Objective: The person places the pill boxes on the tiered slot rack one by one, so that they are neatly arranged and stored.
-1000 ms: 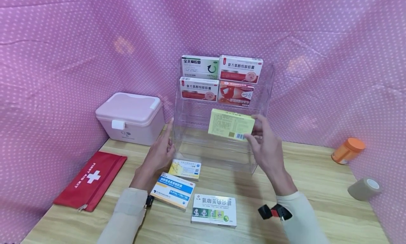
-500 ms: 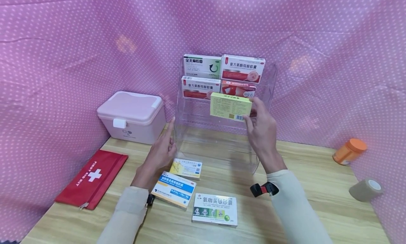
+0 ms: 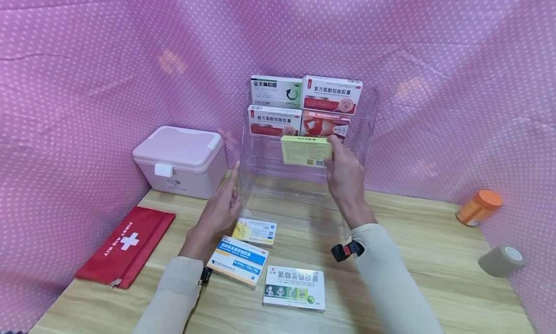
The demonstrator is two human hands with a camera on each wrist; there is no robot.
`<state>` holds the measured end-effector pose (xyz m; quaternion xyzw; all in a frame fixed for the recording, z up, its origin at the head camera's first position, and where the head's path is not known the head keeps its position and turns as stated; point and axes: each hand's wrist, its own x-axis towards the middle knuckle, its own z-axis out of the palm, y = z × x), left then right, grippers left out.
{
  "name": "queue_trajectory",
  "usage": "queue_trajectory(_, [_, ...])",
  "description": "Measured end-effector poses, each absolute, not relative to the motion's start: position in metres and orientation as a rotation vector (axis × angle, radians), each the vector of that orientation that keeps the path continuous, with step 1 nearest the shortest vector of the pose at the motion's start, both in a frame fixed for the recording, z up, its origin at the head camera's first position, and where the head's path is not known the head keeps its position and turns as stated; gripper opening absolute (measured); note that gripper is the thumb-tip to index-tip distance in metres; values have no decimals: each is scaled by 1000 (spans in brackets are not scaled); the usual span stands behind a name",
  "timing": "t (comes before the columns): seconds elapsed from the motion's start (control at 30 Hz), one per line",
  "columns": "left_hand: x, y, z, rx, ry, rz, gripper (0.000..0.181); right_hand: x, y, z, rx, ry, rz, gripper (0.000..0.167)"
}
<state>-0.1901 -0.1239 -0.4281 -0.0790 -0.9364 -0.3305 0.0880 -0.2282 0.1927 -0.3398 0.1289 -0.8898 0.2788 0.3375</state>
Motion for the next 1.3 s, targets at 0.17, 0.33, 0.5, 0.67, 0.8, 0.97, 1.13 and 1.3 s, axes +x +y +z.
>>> queue_trajectory(0.17, [-190,-123,-428,-250,-2791,-991,119,-231,184,-351,291,-2419,730,47])
queue_trajectory(0.33, [-190,-122,-426,-252,-2785,-1001,118,-232,167,-349,293,-2526,766,50])
queue_trajectory(0.5, [-189,-122,-426,-238,-2784,-994,118,-232,144,-343,367,-2640,716,67])
queue_trajectory(0.67, [-189,-123,-426,-249,-2786,-998,117,-230,128,-342,393,-2728,663,82])
queue_trajectory(0.8, [-190,-124,-427,-238,-2788,-984,117,-230,124,-343,386,-2749,638,89])
queue_trajectory(0.97, [-190,-125,-427,-241,-2792,-982,116,-230,127,-346,412,-2759,628,99])
queue_trajectory(1.13, [-190,-125,-427,-239,-2796,-972,115,-225,132,-347,398,-2776,681,107])
queue_trajectory(1.3, [-189,-124,-426,-229,-2799,-975,117,-216,148,-347,377,-2788,733,102])
